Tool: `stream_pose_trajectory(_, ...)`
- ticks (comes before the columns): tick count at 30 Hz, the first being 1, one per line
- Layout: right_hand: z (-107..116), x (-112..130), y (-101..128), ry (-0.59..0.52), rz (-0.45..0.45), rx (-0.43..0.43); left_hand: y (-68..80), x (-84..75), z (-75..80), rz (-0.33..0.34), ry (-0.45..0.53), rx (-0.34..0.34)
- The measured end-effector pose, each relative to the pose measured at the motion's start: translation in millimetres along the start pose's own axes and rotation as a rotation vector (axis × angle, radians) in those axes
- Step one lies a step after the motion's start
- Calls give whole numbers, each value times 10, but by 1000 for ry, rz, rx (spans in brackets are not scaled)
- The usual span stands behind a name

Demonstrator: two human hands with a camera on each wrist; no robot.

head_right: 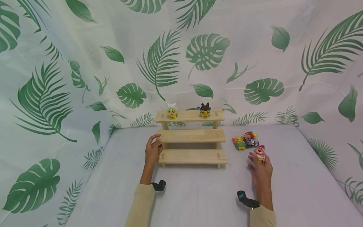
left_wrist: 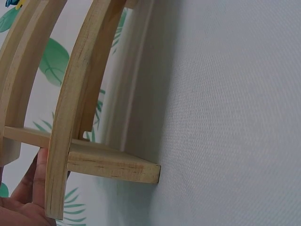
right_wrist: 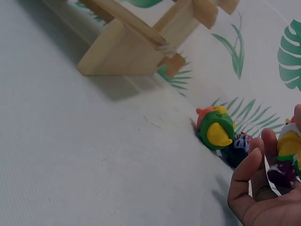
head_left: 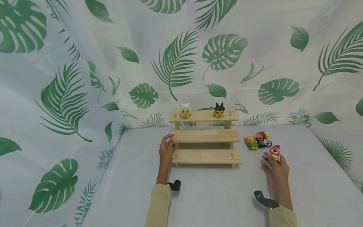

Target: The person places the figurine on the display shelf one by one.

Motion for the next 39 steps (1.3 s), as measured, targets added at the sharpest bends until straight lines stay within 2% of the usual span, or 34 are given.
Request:
stream_pose_trajectory(7, -40, 43, 14, 112, 50, -55, -3, 13, -3, 10, -6, 2)
stream_pose_trajectory(9, -89, 81, 39, 184, 96, -61, -17, 42, -4, 10, -7, 4)
stream_pose_trajectory(15, -355, 236, 178, 374, 270, -34, -109, 280, -23, 21, 16, -3)
stream_pose_trajectory(19, -656, 312, 322, 445, 377, 53, -129, 358, -19, 12, 7, -24)
stream_pose_trajectory(28, -1547, 340, 701, 614, 621, 320, -139, 336, -9, -3, -2, -60)
stream_pose_trajectory(33, -1955, 237, 790, 628, 667, 436, -139, 342, -8, 9, -14, -54)
stream_pose_trajectory(38, -2289, 131, 886, 664, 709, 502, -142, 334, -18, 12, -3, -27)
stream_pose_trajectory(39, -2350, 114, 907, 671, 727, 511, -123, 284, -18, 12, -6, -19)
Point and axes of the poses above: each hand's wrist, its own y-axis away from the middle knuckle, its own z-axis out of the back of the hand, x = y × z, the point moved 9 cm from there along -y, towards the middle knuckle, and after that the axes turned 9 degrees about -x, right-handed, at the moved point
